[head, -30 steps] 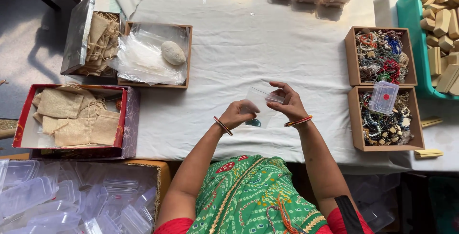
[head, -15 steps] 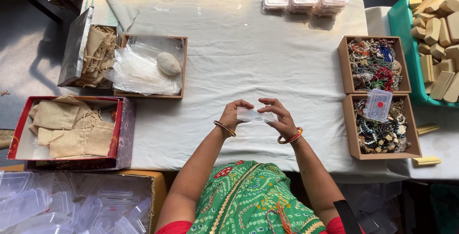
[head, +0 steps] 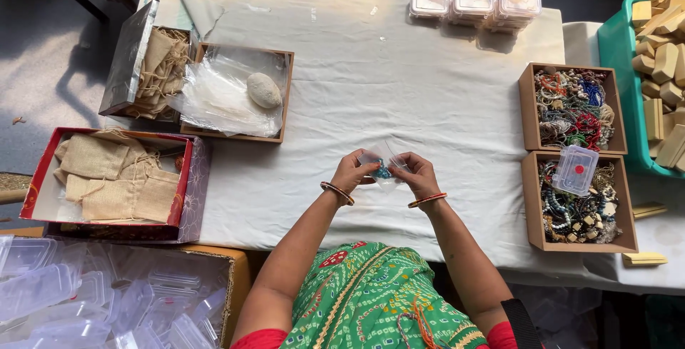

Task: The person repeatedly picks up beaded necklaces from a box, places each into a small plastic bag, then into a cloth pouch, and finally into a small plastic container. The process is repeated for multiple necklaces throughout the clip.

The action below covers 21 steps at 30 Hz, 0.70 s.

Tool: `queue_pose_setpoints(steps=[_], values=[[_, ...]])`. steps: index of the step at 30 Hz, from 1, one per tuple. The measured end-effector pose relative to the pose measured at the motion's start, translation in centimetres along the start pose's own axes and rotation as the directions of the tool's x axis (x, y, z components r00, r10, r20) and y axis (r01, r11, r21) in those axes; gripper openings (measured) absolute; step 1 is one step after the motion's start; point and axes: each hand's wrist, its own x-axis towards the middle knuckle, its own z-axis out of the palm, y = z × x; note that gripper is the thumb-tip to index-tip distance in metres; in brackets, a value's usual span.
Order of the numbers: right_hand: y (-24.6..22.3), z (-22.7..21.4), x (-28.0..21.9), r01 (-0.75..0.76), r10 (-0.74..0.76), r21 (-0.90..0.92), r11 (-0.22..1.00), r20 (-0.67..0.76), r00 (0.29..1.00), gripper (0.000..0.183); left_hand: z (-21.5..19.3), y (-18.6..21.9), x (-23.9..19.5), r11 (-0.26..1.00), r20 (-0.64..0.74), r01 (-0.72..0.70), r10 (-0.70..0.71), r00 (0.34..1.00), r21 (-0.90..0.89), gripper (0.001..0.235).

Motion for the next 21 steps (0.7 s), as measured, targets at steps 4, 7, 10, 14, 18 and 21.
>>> queue_pose_setpoints(steps=[4,7,10,14,18,21], values=[[-2.7,2.7,-1.0,0.218,-0.238,-0.241,0.946,-0.058,0.969,0.025,0.6,0.3,0.6,0.999,-0.099,-0.033,0.033,0.995,0.000,0.028],[-6.6,5.9,-3.0,0.600,-0.725,-0.732,0.321,0.217,0.653,0.031,1.3,1.4,0.3,0.992,-0.177,-0.066,0.046,0.983,-0.109,0.029],[-5.8,6.1,-2.2,0.540,-0.728,-0.841,0.009,0.365,0.580,0.044,1.3,3.2,-0.5,0.993,-0.240,0.001,-0.030,0.970,-0.118,0.039],[-1.4,3.8,0.9,0.388,-0.468,-0.757,0.525,0.125,0.875,0.024,-4.3,7.3,-4.7,0.957,-0.259,-0.152,0.217,0.941,0.249,0.046],[1.2,1.4,2.5,0.103,-0.111,-0.283,0.954,-0.014,0.994,0.017,-17.7,11.7,-10.8,0.382,-0.472,0.296,0.806,0.358,0.876,0.037],[2.4,1.1,2.3,0.047,-0.061,-0.278,0.960,-0.039,0.997,0.016,-27.8,11.5,-16.1,0.158,-0.495,0.816,0.851,0.173,0.557,0.054]])
